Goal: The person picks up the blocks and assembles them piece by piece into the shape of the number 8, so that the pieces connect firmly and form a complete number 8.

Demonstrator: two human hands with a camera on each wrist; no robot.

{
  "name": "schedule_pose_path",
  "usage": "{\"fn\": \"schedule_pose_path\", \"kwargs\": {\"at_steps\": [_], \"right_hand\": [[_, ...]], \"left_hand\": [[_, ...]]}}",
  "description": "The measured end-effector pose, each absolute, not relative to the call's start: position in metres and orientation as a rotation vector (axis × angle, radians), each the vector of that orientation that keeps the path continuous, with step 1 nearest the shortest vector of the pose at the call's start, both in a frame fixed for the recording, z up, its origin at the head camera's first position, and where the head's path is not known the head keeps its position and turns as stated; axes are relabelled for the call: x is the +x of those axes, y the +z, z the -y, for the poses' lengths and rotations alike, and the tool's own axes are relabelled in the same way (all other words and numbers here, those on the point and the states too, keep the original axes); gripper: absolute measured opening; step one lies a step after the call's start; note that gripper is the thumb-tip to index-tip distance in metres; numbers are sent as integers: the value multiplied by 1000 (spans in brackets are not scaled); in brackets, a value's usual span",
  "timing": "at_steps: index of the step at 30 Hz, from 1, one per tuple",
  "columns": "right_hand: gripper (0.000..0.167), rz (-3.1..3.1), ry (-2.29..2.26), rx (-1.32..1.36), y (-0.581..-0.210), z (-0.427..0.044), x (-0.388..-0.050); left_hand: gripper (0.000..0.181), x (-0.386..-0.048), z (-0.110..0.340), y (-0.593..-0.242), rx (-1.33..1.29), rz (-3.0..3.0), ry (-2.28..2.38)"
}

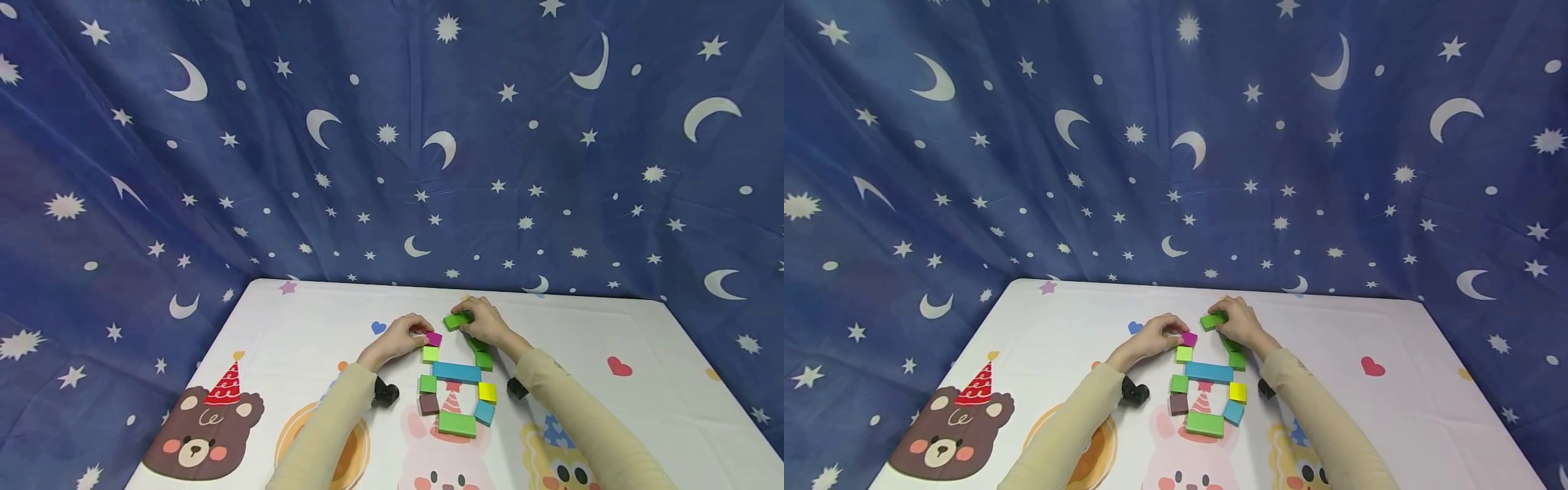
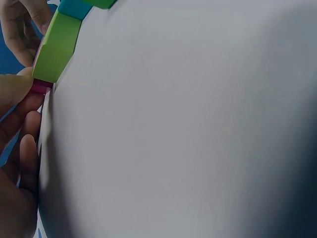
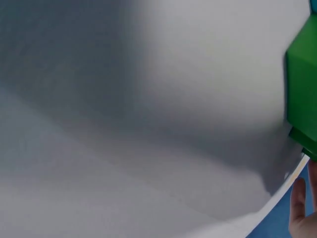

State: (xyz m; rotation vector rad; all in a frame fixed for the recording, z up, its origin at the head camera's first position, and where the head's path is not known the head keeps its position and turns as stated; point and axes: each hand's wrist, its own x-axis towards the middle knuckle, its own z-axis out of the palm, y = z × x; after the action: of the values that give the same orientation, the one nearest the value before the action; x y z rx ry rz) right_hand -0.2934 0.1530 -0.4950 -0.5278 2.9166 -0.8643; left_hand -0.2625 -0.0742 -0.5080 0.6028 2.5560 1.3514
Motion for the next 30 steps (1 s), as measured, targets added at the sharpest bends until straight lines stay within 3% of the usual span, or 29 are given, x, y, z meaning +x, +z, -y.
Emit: {"fn": "schedule_pose_path", "kwargs": {"at_steps": [30], "right_hand": [[29, -2836, -987, -492, -488, -153, -288]], "left_hand": [[17, -263, 74, -508, 557, -2549, 1352]]}}
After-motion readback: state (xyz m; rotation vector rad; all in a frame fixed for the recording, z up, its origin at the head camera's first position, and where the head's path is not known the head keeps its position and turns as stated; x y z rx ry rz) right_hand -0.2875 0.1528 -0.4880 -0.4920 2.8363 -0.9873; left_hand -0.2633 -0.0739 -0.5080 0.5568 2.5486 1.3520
